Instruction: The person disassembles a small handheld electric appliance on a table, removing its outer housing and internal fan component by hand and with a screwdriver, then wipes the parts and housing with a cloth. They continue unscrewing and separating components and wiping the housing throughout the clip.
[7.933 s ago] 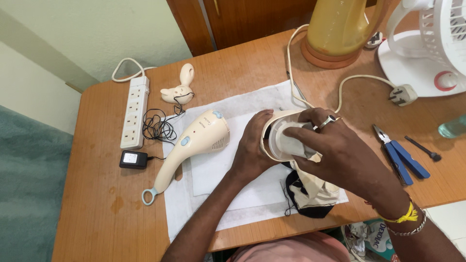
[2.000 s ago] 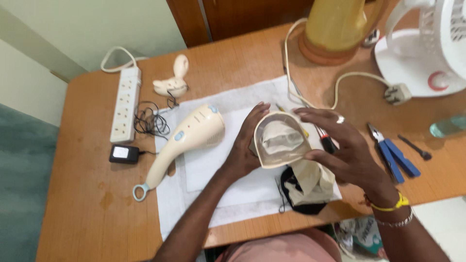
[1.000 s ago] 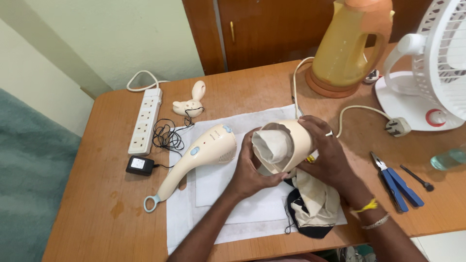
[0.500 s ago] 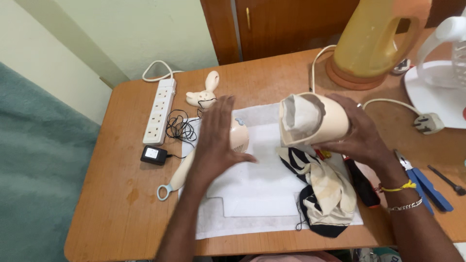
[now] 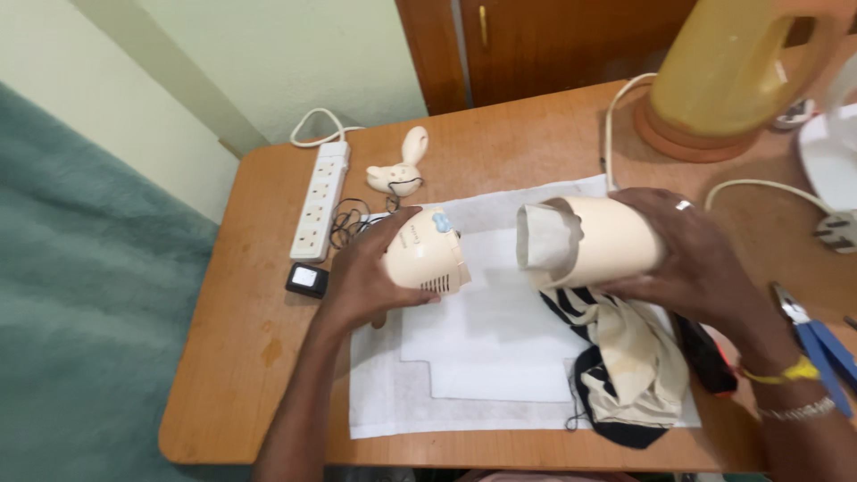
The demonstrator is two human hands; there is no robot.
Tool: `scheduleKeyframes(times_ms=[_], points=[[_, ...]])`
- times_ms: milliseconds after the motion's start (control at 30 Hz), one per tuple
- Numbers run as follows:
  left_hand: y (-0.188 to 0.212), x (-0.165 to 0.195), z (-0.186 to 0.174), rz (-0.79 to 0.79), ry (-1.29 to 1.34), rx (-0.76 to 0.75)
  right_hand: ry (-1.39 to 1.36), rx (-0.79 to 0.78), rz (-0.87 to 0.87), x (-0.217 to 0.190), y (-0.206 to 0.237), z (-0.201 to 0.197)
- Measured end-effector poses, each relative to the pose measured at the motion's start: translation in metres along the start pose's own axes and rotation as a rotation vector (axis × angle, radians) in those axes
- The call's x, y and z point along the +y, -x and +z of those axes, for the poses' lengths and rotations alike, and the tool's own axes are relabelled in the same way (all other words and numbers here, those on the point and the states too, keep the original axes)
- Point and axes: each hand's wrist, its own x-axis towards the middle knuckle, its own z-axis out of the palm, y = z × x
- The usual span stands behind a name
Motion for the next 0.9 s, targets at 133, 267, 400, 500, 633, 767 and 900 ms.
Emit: scheduleKeyframes(times_ms=[133,267,400,500,633,767,900], points=[[0.019,-0.003,-0.034,0.094,0.380,-0.147,0.188,-0.070,-0.040,-0.024,-0.002,-0.009],[0.036,-0.007,-0.044,0.286,0.300,-0.130,0.324,-0.090,-0.146,-0.042,-0.006,0.005],[0.039,-0.007,-0.042,0.292,0.336,-0.146,0.306,-0.159,-0.140,-0.050,-0.015,0.014],[0.033,-0.003,-0.038,0.340,0.180,-0.119,0.267,-0.154,-0.100,-0.049,-0.019,0.011],[0.022,0.001,-0.028,0.343,0.145,-0.126,0.047,-0.009,0.018,-0.031,-0.012,0.001],[0.018,-0.004,-0.025,0.365,0.155,-0.171,-0.401,0.160,-0.037,-0.009,-0.008,0.010],[0.021,-0.014,-0.033,0.341,0.305,-0.245,0.016,0.006,0.141,-0.004,-0.025,0.025]])
